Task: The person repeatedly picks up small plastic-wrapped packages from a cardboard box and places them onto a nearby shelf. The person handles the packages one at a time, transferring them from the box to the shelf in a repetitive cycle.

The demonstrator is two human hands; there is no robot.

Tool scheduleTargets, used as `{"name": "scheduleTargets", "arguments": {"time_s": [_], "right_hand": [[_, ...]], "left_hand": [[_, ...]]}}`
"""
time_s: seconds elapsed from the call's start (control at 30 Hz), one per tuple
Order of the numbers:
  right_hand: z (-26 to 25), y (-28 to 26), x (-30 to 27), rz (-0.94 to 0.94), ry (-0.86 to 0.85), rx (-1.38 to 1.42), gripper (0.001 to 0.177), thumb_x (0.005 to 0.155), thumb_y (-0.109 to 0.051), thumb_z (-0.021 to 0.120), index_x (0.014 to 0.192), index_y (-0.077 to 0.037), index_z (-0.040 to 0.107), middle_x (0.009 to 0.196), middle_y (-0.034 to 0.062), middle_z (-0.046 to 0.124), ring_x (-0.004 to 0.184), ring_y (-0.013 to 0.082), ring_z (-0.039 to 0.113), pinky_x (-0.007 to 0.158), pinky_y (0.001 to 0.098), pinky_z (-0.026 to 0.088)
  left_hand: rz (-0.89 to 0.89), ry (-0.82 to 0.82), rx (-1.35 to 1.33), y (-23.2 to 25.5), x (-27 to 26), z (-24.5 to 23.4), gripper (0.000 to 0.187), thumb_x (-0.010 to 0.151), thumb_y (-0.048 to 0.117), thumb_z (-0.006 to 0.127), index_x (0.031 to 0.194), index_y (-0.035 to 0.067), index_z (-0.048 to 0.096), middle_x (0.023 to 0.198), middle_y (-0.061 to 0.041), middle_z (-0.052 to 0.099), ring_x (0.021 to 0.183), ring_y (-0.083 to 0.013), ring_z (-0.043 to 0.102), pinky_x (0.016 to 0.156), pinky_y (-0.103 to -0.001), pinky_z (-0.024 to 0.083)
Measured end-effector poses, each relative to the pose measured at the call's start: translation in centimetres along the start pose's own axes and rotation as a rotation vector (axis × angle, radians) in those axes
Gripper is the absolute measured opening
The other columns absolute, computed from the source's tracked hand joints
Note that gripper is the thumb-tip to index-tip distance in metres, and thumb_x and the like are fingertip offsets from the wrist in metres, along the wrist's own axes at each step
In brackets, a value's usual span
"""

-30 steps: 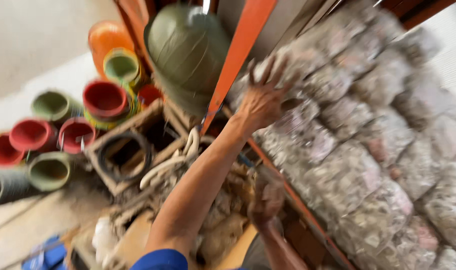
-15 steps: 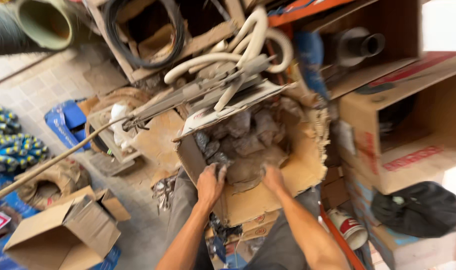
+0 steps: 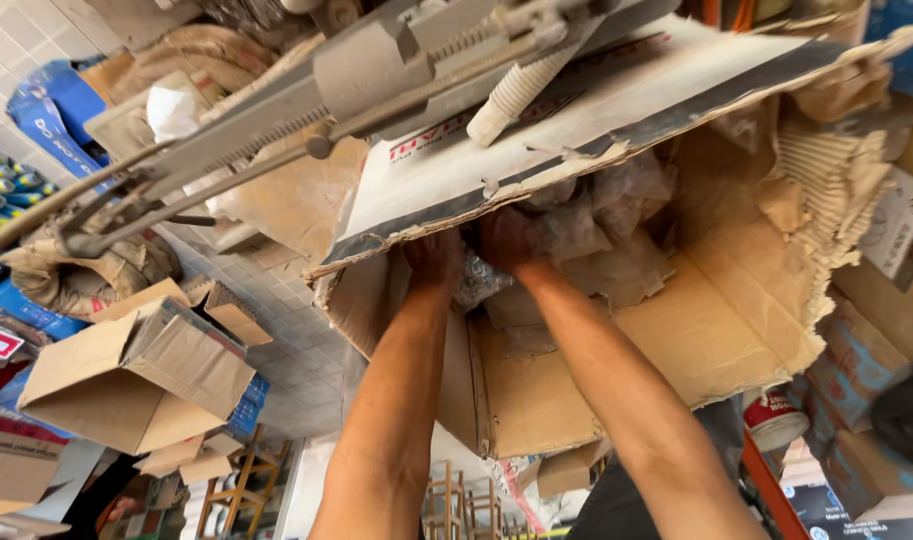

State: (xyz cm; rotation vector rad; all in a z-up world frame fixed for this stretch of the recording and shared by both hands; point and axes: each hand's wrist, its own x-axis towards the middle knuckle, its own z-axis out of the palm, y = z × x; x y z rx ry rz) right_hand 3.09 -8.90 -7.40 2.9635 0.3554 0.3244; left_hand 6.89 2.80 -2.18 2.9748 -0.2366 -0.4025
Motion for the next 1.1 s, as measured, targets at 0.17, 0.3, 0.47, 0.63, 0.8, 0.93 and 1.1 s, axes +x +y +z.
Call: {"name": "scheduleTargets", "arguments": {"time_s": [0.17,0.3,0.47,0.63,0.8,0.93,1.1], "right_hand": [[0.4,-3.7,-2.2,0.288,-0.872,0.411,0.017,0.089,-0.030,0.064,0.076,-0.021,0.070,0.065,-0.0045,0.067,0.075,0.0214,0.076,0.055,0.0364,0.060],[-3.2,-2.6,-1.1,0.101,-1.355,0.284,0.016,0.093,-0.036,0.072,0.103,-0.026,0.077,0.097,-0.0033,0.075,0.097,0.0191,0.076,0.073,0.0342,0.061],[-11.8,1.2,-3.0,1.355,-0.993,1.174,0.054,0.075,-0.021,0.083,0.125,-0.001,0.077,0.116,0.0221,0.078,0.120,0.0410,0.070,0.098,0.0517,0.059],[-22.3,8.9,-7.9,1.565,-0.460,1.522,0.037,0.086,-0.001,0.070,0.121,0.000,0.080,0.114,0.0144,0.077,0.109,0.0197,0.066,0.099,0.0392,0.057],[-34.2,17.3,-9.6,1.752,-0.044,2.008,0.043,0.068,0.006,0.055,0.108,0.010,0.069,0.078,0.0142,0.058,0.074,0.0271,0.060,0.077,0.0429,0.057],[-43.0,18.5,-4.4,1.499,0.045,2.110,0.050,0.071,0.006,0.055,0.119,0.011,0.068,0.084,0.0209,0.064,0.080,0.0306,0.065,0.078,0.0470,0.059],[-57.8,23.2,6.6,1.021,-0.423,1.719,0.073,0.071,-0.053,0.083,0.129,-0.009,0.075,0.121,0.0085,0.084,0.110,0.0235,0.079,0.102,0.0399,0.060]], "left_hand": [[0.153,0.363,0.092,-0.9,1.2,1.7,0.039,0.085,0.012,0.068,0.050,0.016,0.051,0.043,-0.008,0.041,0.038,-0.0313,0.047,0.044,-0.050,0.040],[-0.296,-0.427,-0.088,0.5,0.8,3.0,0.017,0.081,0.002,0.066,0.065,0.003,0.074,0.058,-0.019,0.066,0.069,-0.0443,0.072,0.068,-0.055,0.046],[-0.540,-0.749,-0.215,2.6,0.9,-4.5,0.015,0.088,0.005,0.070,0.100,0.004,0.078,0.091,-0.019,0.076,0.096,-0.0418,0.076,0.078,-0.054,0.058],[-0.425,-0.845,-0.462,1.1,-2.6,-17.8,0.059,0.068,0.018,0.085,0.126,0.013,0.078,0.114,-0.026,0.077,0.120,-0.0458,0.072,0.099,-0.059,0.060],[-0.465,-0.783,-1.219,3.1,-6.7,-32.4,0.075,0.072,0.021,0.093,0.135,-0.002,0.058,0.113,-0.028,0.072,0.114,-0.0397,0.070,0.101,-0.052,0.054],[-0.049,-0.612,-1.387,7.3,-7.9,-43.3,0.108,0.069,0.009,0.086,0.162,-0.004,0.034,0.153,-0.043,0.046,0.150,-0.0564,0.036,0.123,-0.066,0.031],[-0.241,-0.755,-1.621,11.8,-7.3,-56.1,0.083,0.066,0.014,0.093,0.142,0.001,0.061,0.124,-0.013,0.077,0.110,-0.0224,0.071,0.087,-0.039,0.064]]}}
